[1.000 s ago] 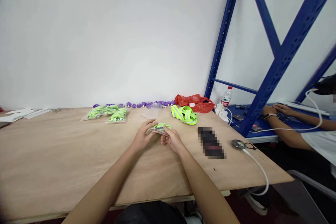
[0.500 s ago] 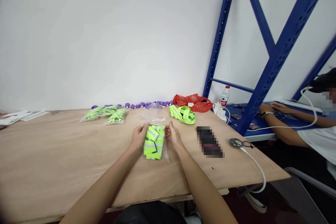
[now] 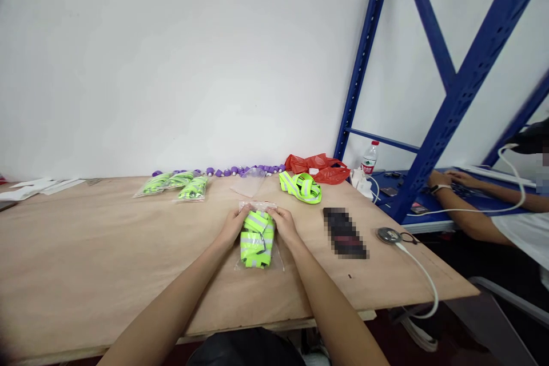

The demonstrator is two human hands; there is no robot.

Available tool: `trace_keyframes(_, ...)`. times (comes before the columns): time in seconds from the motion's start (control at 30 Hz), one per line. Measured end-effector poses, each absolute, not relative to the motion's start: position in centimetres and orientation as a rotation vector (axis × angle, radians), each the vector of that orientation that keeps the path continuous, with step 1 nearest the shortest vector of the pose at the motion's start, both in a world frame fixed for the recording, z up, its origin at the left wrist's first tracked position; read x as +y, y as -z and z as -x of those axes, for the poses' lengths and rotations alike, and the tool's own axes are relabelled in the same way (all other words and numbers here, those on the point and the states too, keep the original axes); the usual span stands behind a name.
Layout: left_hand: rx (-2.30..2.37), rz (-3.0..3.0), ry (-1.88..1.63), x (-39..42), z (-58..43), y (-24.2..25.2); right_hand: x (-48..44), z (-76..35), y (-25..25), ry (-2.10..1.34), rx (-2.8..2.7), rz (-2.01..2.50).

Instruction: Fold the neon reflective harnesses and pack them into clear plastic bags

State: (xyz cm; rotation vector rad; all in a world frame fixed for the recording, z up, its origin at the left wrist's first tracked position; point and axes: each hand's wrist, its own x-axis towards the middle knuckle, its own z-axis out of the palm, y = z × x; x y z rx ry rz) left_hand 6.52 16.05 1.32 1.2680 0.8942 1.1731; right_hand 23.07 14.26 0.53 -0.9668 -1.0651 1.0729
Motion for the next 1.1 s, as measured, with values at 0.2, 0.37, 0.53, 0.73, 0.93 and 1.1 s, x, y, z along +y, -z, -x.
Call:
trace_keyframes(0.2, 0.912, -1.293, -1.225, 16.6, -6.4, -0.8, 14.0, -23.2, -0.5, -0.995, -1.155, 1.019)
trace_keyframes(0.37, 0.947, -1.276, -1.228, 16.4, -6.3, -1.0, 14.3, -23.2, -0.4, -0.899, -1.160, 1.037)
trace_keyframes(0.53, 0.893, -1.239, -1.203, 15.9, -6.5, -1.4, 14.6, -23.4, 0.3, -0.871, -1.137, 1.067)
trace_keyframes(0.73, 0.799, -1.149, -1.197, 16.0, -7.1, -0.8, 14.8, -23.3, 0.1, -0.841, -1.039, 1.109)
trace_keyframes(0.93, 0.712, -1.153, -1.098, 16.1, -7.1, -0.5, 14.6, -23.6, -0.4, -0.819, -1.051, 1.130)
trace_keyframes(1.1, 0.693, -1.278, -1.003, 16.2, -7.0, -0.3, 14.4, -23.6, -0.6, -0.874, -1.030, 1.083)
